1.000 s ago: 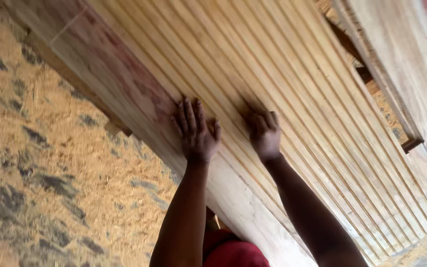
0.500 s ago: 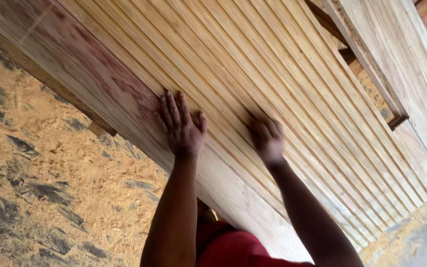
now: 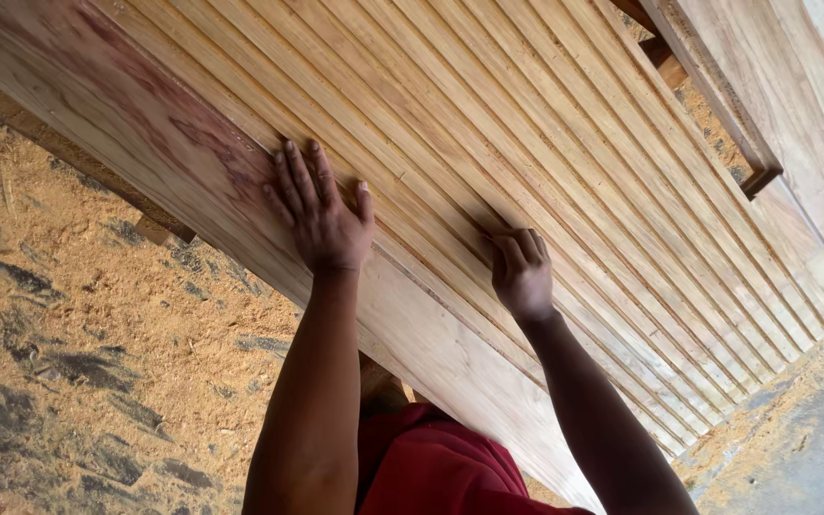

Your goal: The person sands a large wooden panel with vertical grooves using a handheld sanding block. They move the block back and forth along the grooves, covering the surface systematically.

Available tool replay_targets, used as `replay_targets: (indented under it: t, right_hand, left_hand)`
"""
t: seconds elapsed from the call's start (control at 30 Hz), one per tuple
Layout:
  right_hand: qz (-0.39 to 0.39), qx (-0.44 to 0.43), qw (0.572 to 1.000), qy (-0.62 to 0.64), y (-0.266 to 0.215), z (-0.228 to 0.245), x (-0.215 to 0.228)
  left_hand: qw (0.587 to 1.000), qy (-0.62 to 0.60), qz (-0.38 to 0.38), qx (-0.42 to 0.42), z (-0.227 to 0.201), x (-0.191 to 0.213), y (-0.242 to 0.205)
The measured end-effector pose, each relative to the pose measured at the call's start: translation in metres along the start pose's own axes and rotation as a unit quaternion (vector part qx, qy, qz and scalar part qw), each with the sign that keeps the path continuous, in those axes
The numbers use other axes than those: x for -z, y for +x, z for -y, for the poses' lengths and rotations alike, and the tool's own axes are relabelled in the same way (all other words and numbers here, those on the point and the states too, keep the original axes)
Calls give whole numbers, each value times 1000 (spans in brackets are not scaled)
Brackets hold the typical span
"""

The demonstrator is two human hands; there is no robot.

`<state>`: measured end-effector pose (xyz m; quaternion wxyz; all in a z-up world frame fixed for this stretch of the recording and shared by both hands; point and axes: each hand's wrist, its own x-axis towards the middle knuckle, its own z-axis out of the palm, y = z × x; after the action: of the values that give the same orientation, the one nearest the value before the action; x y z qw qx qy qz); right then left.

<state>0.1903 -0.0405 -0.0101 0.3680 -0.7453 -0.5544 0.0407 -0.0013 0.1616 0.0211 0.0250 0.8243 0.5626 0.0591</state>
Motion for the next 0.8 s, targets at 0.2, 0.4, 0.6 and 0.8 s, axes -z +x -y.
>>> replay_targets:
  t: [0.2, 0.4, 0.6, 0.8]
  right_hand:
    - [-28, 16, 999, -11, 44, 23, -40]
    - [-88, 81, 992, -39, 165, 66, -132]
    - [1, 81, 997, 14, 134, 61, -86]
    - [-11, 95, 994, 50, 128, 49, -119]
  left_hand:
    - [1000, 0, -6, -1, 3, -5, -2]
    - [999, -31, -25, 6, 1, -2, 2]
    - [999, -46, -24, 11, 2, -4, 2]
    - [1000, -13, -27, 7, 4, -4, -1]
